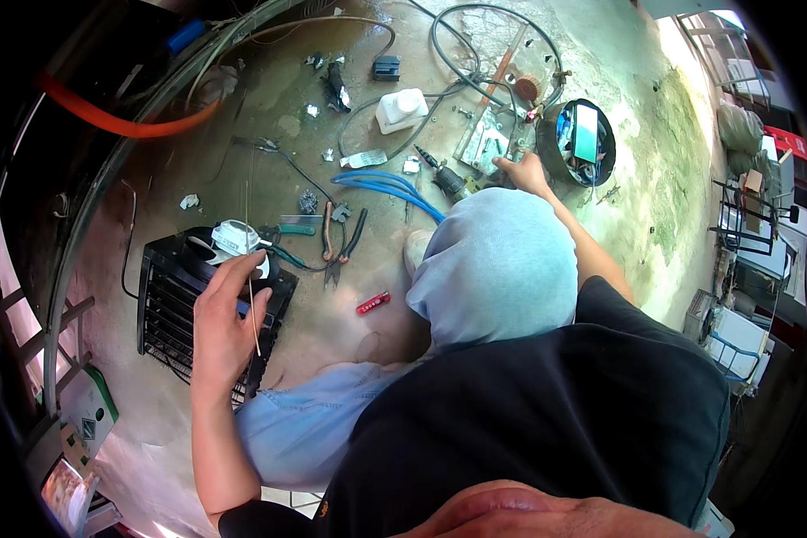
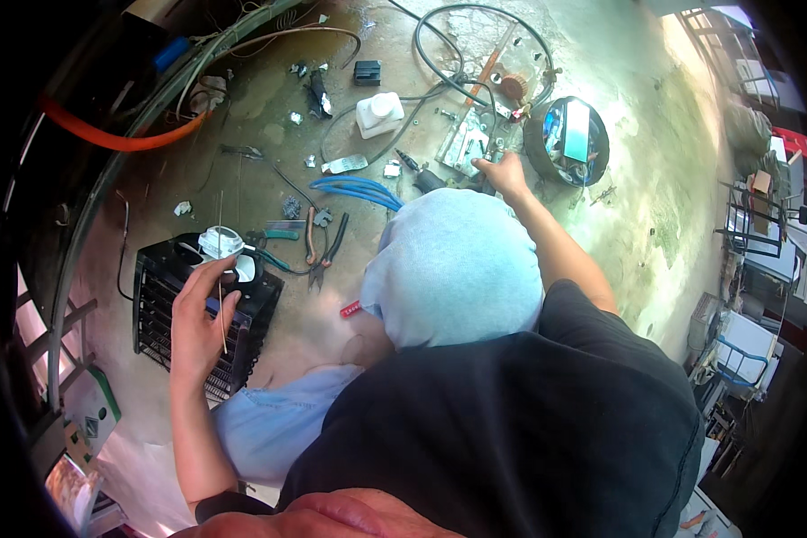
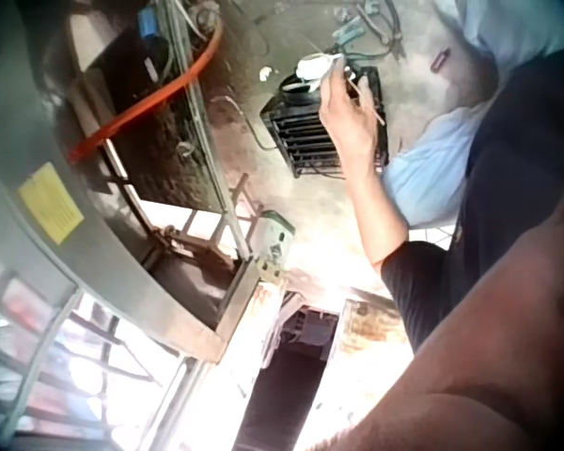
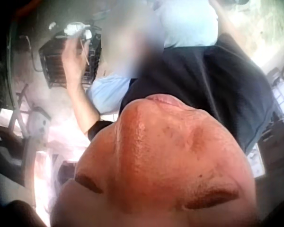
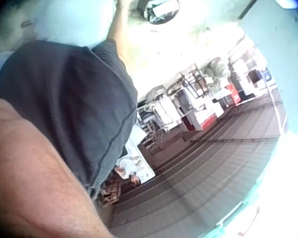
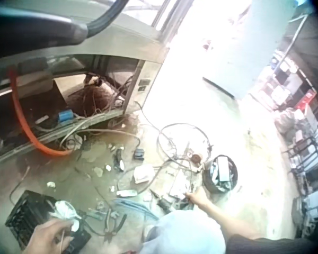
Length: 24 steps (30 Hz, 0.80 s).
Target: The person sits on the floor and uses a soldering torch to heat a metal tube connected to a radiator unit. They apply solder to the joint, creating a flame and melting the metal to form a connection.
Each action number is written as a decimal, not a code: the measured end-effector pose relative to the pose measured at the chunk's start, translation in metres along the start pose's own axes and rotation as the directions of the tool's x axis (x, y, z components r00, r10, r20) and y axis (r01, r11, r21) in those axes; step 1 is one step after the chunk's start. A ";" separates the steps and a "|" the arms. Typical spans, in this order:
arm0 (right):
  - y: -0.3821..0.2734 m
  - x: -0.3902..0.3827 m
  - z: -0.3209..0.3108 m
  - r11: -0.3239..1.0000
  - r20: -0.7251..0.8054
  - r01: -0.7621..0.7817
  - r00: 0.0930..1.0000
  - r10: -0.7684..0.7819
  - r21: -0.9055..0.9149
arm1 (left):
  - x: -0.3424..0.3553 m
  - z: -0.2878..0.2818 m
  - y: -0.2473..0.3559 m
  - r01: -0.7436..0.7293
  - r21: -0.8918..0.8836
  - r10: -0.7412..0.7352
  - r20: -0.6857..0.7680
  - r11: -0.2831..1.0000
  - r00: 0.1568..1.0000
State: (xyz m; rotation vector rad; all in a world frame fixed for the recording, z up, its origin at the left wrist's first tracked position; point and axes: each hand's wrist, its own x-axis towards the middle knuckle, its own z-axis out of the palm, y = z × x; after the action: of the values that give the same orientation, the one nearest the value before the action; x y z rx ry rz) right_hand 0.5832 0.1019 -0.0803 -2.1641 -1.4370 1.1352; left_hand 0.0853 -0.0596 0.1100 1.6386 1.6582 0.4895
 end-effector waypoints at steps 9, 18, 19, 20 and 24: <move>0.008 0.046 0.000 0.709 0.072 0.021 0.996 0.042 -0.705 | 0.015 0.037 -0.001 -0.111 0.207 0.084 0.135 0.972 0.987; 0.034 0.111 -0.003 0.725 0.131 0.046 0.989 0.062 -0.688 | 0.065 0.120 -0.035 -0.168 0.640 0.062 0.185 0.750 0.981; 0.038 0.110 -0.001 0.704 0.105 0.105 0.994 -0.043 -0.702 | 0.073 0.132 -0.040 -0.166 0.715 0.038 0.192 0.679 0.981; 0.047 0.110 -0.002 0.677 0.072 0.152 0.987 -0.145 -0.720 | 0.082 0.148 -0.047 -0.143 0.740 0.037 0.158 0.657 0.987; -0.015 0.079 -0.001 0.706 0.194 0.181 0.979 -0.062 -0.685 | 0.092 0.203 -0.067 -0.027 0.795 0.009 0.027 0.607 1.000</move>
State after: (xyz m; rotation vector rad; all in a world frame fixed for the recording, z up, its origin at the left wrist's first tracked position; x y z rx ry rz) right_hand 0.5890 0.1787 -0.1053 -2.4087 -2.3537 0.7850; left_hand 0.1950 -0.0237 -0.0923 2.2650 1.9869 -0.3596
